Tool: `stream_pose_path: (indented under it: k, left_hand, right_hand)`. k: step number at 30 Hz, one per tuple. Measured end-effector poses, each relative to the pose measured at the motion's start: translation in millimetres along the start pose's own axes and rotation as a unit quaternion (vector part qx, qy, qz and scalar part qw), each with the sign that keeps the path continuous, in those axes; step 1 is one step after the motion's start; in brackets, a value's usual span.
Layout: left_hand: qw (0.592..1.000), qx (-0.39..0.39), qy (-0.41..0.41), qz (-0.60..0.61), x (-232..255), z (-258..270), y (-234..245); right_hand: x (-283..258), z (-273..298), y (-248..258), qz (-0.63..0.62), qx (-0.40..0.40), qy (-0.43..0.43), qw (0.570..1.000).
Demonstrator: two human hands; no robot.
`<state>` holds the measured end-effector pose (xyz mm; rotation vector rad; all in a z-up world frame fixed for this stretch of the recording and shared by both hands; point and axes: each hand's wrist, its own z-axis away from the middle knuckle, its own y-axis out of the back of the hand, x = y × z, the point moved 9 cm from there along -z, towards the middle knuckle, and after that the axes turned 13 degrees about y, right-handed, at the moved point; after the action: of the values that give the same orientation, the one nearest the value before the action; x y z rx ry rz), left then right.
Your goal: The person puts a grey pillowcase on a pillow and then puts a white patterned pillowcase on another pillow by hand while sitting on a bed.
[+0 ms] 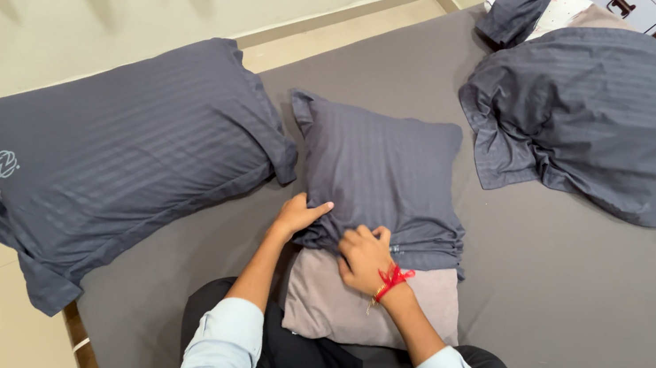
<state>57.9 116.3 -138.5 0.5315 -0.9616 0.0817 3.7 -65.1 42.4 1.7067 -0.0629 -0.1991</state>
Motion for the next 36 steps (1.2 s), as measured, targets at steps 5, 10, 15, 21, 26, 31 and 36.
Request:
stream_pose_path:
  k: [5, 10, 15, 21, 26, 31, 36]
  left_hand:
    - [1.000, -0.022, 0.020, 0.007, 14.9, -13.4, 1.4]
    - [0.991, 0.082, -0.098, -0.033, 60.2, -24.7, 16.3]
    - [0.983, 0.131, -0.126, -0.008, 77.0, -25.4, 17.0]
    - [0.986, 0.154, -0.065, -0.021, 50.8, -30.0, 26.8]
    - [0.979, 0.193, -0.029, -0.062, 45.0, -16.2, 36.1]
    - [0.899, 0.344, -0.247, -0.110, 112.8, 78.3, 44.6]
    - [0.867, 0.155, -0.449, -0.152, 175.6, 143.9, -14.8]
  right_hand:
    - [-3.7, -42.2, -20.9, -0.025, 0.088, -0.001, 0.996]
    - [-30.4, -61.9, -82.2, 0.068, -0.013, 0.010, 0.998]
    - [-48.0, -31.2, -44.4, -0.051, 0.067, 0.037, 0.996]
    - [-48.0, -25.1, -56.0, -0.091, -0.002, -0.017, 0.996]
    - [4.1, 32.9, 27.4, -0.072, 0.077, -0.036, 0.994]
    - [75.3, 87.6, 39.5, -0.055, 0.076, -0.138, 0.986]
    - [87.0, 125.1, -15.2, -0.216, 0.042, -0.127, 0.967]
